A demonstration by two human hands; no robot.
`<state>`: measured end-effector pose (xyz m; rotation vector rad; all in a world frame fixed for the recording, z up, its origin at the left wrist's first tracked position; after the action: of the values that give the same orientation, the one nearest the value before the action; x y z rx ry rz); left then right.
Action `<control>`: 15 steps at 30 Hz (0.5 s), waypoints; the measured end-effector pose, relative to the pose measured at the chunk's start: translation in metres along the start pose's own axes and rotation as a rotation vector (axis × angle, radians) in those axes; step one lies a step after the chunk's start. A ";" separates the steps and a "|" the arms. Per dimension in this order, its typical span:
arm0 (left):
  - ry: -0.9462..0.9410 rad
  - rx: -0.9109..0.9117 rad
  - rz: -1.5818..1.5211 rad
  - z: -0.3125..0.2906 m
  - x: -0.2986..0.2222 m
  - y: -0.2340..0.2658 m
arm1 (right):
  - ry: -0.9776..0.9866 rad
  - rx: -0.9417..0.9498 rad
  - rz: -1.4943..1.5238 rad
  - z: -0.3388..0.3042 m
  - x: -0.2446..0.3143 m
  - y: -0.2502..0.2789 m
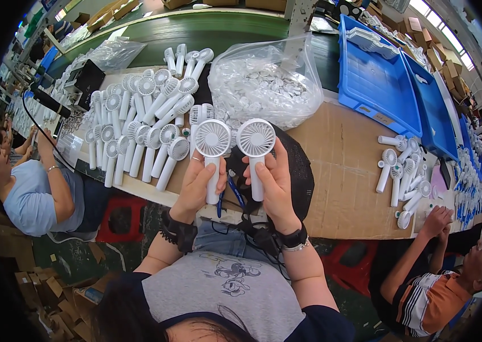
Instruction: The person picks up two handheld fans, turns them over, and presses their buttons to activate the lights. After setting them down, the person picks up another handheld fan, fits a circular cover onto its center, and places it on the table.
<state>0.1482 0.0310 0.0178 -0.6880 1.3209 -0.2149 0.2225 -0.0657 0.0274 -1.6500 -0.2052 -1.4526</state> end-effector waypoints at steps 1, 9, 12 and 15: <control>-0.001 0.001 0.000 0.000 0.001 0.000 | 0.008 0.003 0.002 0.000 0.001 0.000; 0.029 -0.022 -0.005 0.001 0.005 0.003 | -0.003 0.000 -0.021 0.002 0.000 -0.001; 0.058 -0.021 0.003 0.001 0.007 0.003 | -0.010 -0.027 -0.024 0.001 0.000 -0.001; 0.063 -0.028 0.014 0.000 0.007 0.003 | -0.026 -0.039 -0.026 0.001 -0.001 0.000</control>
<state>0.1497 0.0298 0.0100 -0.7000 1.3907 -0.2085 0.2227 -0.0644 0.0263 -1.7041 -0.2152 -1.4636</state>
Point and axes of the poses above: each hand's wrist, its own z-axis towards the middle knuckle, its own y-axis out of the back of the hand, x = y × z, the point moved 10 cm from there along z, towards the middle knuckle, and after that the axes turned 1 degree about y, right-handed, at the moved point
